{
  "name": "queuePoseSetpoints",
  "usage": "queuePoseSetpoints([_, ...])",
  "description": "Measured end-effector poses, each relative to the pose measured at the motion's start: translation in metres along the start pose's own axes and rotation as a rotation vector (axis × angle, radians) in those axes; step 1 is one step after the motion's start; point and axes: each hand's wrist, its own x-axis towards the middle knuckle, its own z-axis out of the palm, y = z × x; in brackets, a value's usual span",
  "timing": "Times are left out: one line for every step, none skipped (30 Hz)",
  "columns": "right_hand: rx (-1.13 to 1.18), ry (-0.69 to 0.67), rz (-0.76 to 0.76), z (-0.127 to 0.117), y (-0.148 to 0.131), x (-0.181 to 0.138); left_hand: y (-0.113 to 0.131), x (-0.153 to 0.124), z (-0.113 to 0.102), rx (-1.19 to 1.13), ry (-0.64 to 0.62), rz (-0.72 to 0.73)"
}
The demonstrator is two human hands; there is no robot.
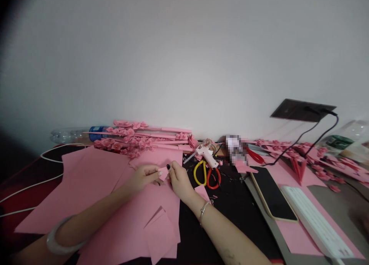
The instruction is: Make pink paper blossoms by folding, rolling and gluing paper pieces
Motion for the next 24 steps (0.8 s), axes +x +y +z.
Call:
queuePoseSetpoints([0.005,0.009,0.003,-0.0001,0.0003,0.0001,0.0,-0.0001,-0.0003,0.019,-0.003,0.0])
queuePoseSetpoints([0.004,0.018,0.004,-0.0004,0.0003,0.0003,0.0001,-0.0004,-0.0004,0.042,-0.005,0.005])
queuePoseSetpoints([-0.001,0.029,0.002,-0.0008,0.0,0.0004,0.0005,-0.0008,-0.0006,0.068,-0.012,0.012])
queuePoseSetpoints([-0.01,0.04,-0.001,-0.0014,-0.0006,0.0006,0.0008,-0.0011,-0.0006,0.093,-0.021,0.02])
queuePoseSetpoints([-0.021,0.051,-0.006,-0.0021,-0.0014,0.0007,0.0012,-0.0014,-0.0006,0.114,-0.03,0.029])
queuePoseSetpoints([-0.03,0.058,-0.01,-0.0027,-0.0021,0.0009,0.0015,-0.0016,-0.0006,0.127,-0.037,0.039])
queuePoseSetpoints([-0.033,0.062,-0.013,-0.0032,-0.0027,0.001,0.0017,-0.0017,-0.0006,0.132,-0.043,0.045])
queuePoseSetpoints([-0.029,0.067,-0.013,-0.0035,-0.0029,0.0012,0.0017,-0.0016,-0.0005,0.128,-0.046,0.045])
queuePoseSetpoints([-0.016,0.075,-0.008,-0.0036,-0.0028,0.0014,0.0017,-0.0014,-0.0004,0.112,-0.044,0.043])
queuePoseSetpoints([0.001,0.088,-0.004,-0.0036,-0.0023,0.0016,0.0018,-0.0012,-0.0003,0.09,-0.036,0.037])
queuePoseSetpoints([0.022,0.107,-0.003,-0.0035,-0.0015,0.0018,0.002,-0.0011,0.0,0.066,-0.023,0.027])
queuePoseSetpoints([0.042,0.128,-0.008,-0.0034,-0.0005,0.002,0.0025,-0.001,0.0004,0.041,-0.005,0.014])
queuePoseSetpoints([0.057,0.148,-0.014,-0.0032,0.0004,0.0022,0.0031,-0.001,0.0009,0.015,0.018,0.004])
queuePoseSetpoints([0.066,0.162,-0.024,-0.003,0.0012,0.0025,0.0041,-0.0011,0.0014,-0.009,0.046,-0.005])
queuePoseSetpoints([0.069,0.17,-0.037,-0.0029,0.0017,0.0027,0.0051,-0.0013,0.002,-0.03,0.072,-0.017])
queuePoseSetpoints([0.063,0.175,-0.052,-0.0029,0.0018,0.003,0.0062,-0.0016,0.0026,-0.047,0.093,-0.03])
queuePoseSetpoints([0.048,0.174,-0.065,-0.0029,0.0014,0.0033,0.0073,-0.0018,0.0031,-0.061,0.107,-0.04])
queuePoseSetpoints([0.029,0.173,-0.079,-0.0029,0.0008,0.0036,0.0081,-0.002,0.0035,-0.07,0.112,-0.051])
queuePoseSetpoints([0.009,0.17,-0.091,-0.003,-0.0001,0.0039,0.0087,-0.0021,0.0038,-0.075,0.113,-0.061])
queuePoseSetpoints([-0.007,0.165,-0.097,-0.003,-0.0011,0.0041,0.009,-0.0021,0.004,-0.078,0.111,-0.071])
queuePoseSetpoints([-0.019,0.161,-0.097,-0.003,-0.0019,0.0043,0.0089,-0.002,0.0039,-0.082,0.109,-0.076])
queuePoseSetpoints([-0.025,0.159,-0.092,-0.003,-0.0025,0.0045,0.0085,-0.0018,0.0038,-0.086,0.108,-0.078])
queuePoseSetpoints([-0.026,0.159,-0.085,-0.0029,-0.0028,0.0045,0.0079,-0.0016,0.0035,-0.089,0.108,-0.081])
queuePoseSetpoints([-0.022,0.163,-0.076,-0.0028,-0.0028,0.0046,0.007,-0.0014,0.0031,-0.091,0.107,-0.084])
